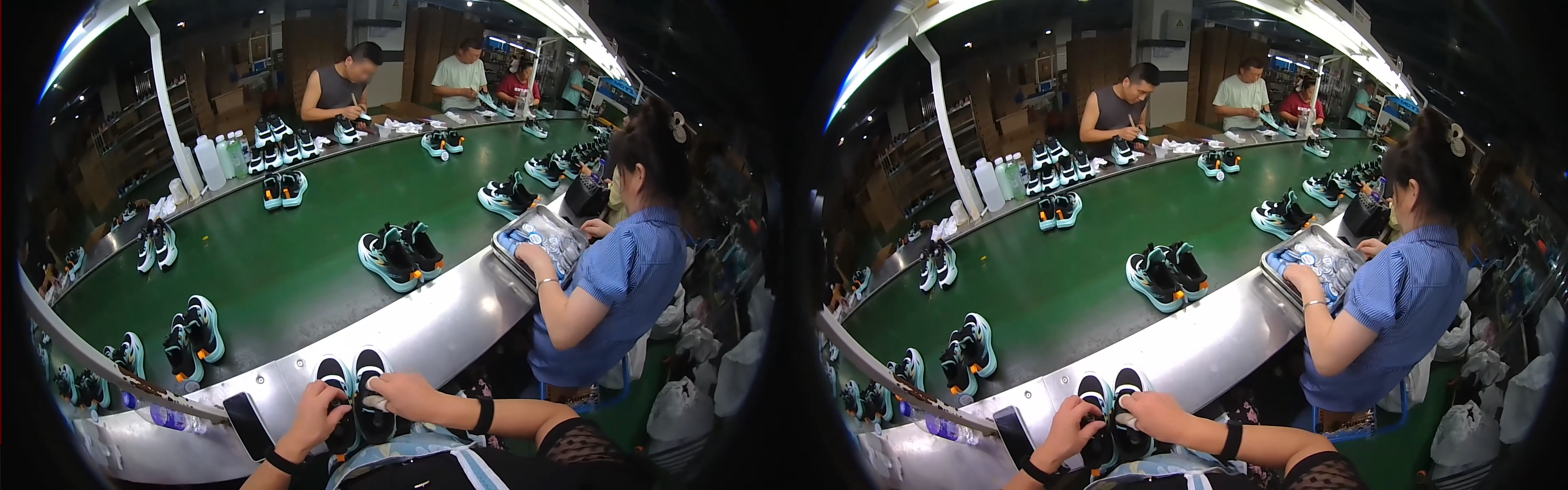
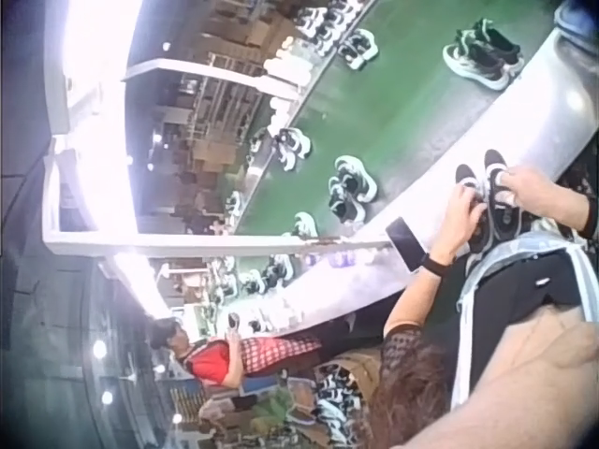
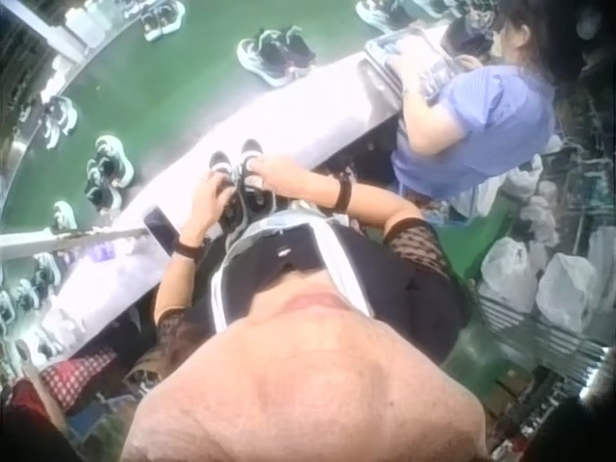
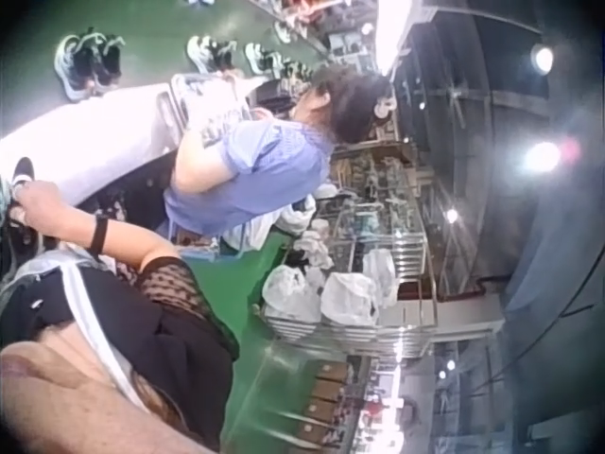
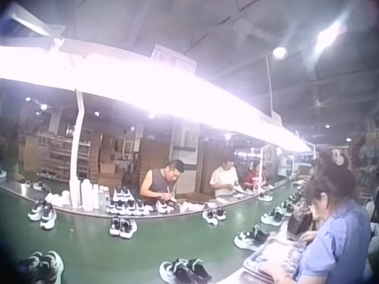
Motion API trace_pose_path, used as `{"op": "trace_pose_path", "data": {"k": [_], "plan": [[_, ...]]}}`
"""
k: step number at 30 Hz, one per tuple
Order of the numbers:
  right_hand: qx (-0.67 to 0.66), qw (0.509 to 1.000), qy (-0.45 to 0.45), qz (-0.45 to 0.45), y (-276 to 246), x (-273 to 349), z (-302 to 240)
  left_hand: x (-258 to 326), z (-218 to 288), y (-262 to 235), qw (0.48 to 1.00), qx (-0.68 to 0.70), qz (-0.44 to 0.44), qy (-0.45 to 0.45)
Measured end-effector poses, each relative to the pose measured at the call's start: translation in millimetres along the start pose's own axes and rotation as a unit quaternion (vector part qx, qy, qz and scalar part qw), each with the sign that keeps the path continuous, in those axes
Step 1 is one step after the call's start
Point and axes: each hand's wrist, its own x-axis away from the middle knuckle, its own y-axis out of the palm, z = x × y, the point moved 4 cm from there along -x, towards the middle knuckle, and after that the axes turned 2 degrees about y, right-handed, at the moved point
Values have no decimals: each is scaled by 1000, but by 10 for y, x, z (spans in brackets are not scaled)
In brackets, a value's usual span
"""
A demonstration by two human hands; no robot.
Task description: Cleaning and inspecting shoes on an assembly line in a factory.
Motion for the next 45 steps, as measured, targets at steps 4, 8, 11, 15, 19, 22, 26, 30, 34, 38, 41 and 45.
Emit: {"op": "trace_pose_path", "data": {"k": [4,8,11,15,19,22,26,30,34,38,41,45], "plan": [[-20,1000,-3,-3,-37,-13,56,-16,-153,35,963,261,-46,-55],[-24,999,-24,34,-64,107,-30,-40,49,-108,987,138,-12,-79],[-16,997,20,73,-35,137,-26,-44,45,-84,988,118,-80,-56],[-78,997,-24,7,-67,108,46,-17,-67,-126,955,258,-108,-97],[16,996,29,84,-24,77,80,-177,-134,-57,968,205,-133,-46],[-5,995,34,89,-243,51,89,-233,-45,-108,962,239,-115,-67],[-45,992,-22,116,-201,38,101,-167,-98,-96,959,253,-76,-100],[-169,982,80,-7,-193,-4,279,13,276,-101,976,180,48,-111],[-214,962,134,108,-344,26,850,333,459,418,812,489,-56,-314],[-269,957,74,-78,-235,22,334,216,422,733,688,642,-22,-338],[-200,973,37,-113,-251,10,249,134,389,817,668,648,-8,-367],[-229,969,-5,-90,-167,-64,318,94,366,866,647,663,1,-378]]}}
